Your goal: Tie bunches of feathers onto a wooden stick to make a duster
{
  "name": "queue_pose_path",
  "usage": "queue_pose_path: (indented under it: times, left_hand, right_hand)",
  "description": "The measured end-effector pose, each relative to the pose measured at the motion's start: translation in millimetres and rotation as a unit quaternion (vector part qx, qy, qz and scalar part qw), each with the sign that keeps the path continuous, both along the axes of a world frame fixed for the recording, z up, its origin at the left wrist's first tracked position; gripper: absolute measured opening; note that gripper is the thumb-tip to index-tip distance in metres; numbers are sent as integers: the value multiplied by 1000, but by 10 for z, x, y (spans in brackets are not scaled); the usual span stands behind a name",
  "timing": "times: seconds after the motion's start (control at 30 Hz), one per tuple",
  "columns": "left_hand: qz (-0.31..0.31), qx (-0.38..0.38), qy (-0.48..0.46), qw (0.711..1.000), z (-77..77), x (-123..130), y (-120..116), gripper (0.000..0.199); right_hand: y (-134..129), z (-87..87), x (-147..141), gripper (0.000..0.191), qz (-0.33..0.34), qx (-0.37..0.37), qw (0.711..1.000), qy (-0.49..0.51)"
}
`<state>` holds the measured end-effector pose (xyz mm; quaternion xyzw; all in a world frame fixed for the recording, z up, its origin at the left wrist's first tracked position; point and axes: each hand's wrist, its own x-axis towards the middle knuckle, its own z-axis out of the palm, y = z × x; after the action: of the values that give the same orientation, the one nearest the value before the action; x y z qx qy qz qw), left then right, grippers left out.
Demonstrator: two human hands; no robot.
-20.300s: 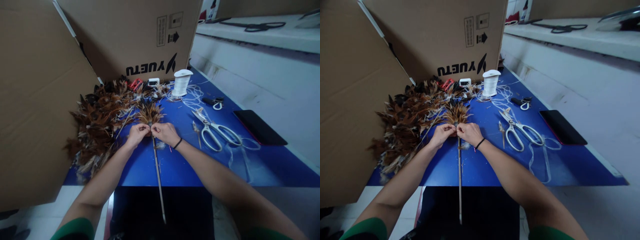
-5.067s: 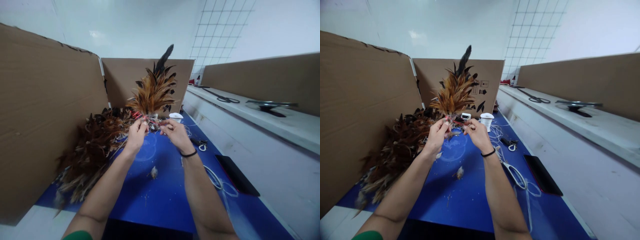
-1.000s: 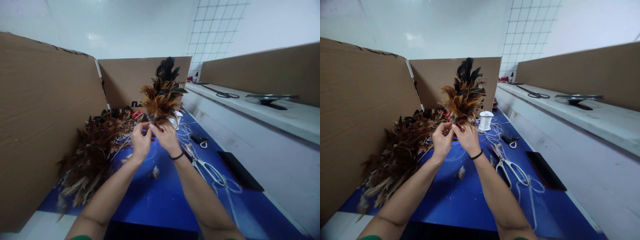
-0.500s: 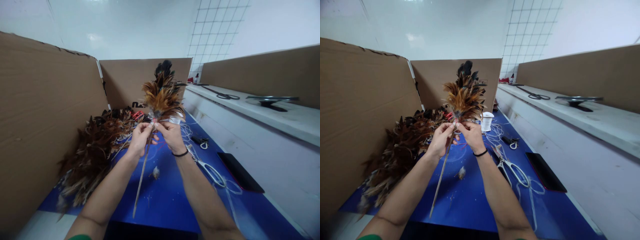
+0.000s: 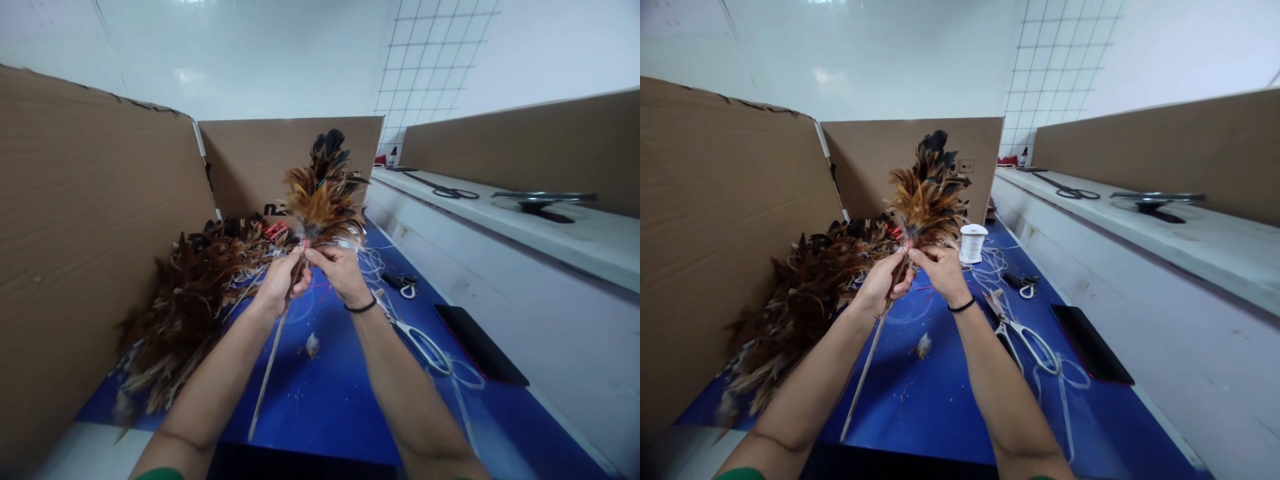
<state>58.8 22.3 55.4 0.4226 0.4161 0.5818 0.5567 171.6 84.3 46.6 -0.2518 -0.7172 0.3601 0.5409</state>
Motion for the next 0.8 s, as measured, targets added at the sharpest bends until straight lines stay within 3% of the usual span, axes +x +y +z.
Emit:
queue_pose_path:
  times: [0.23, 0.47, 0.6, 0.8]
  left_hand:
    - [37, 67, 3, 997, -90, 34, 54, 45]
    - [134, 115, 123, 977, -188, 94, 91, 43]
    - [204, 150, 261, 932, -236, 81, 117, 43]
    - [285, 223, 445, 819, -251, 67, 101, 41]
  right_hand:
    - [41, 17, 59, 25, -40, -8, 999, -21]
    - [31, 9, 54, 24, -104, -27, 994, -23]
    - [-8, 14, 28, 21, -145, -14, 987, -66]
    - [-52, 19, 9, 23, -143, -1, 987, -77]
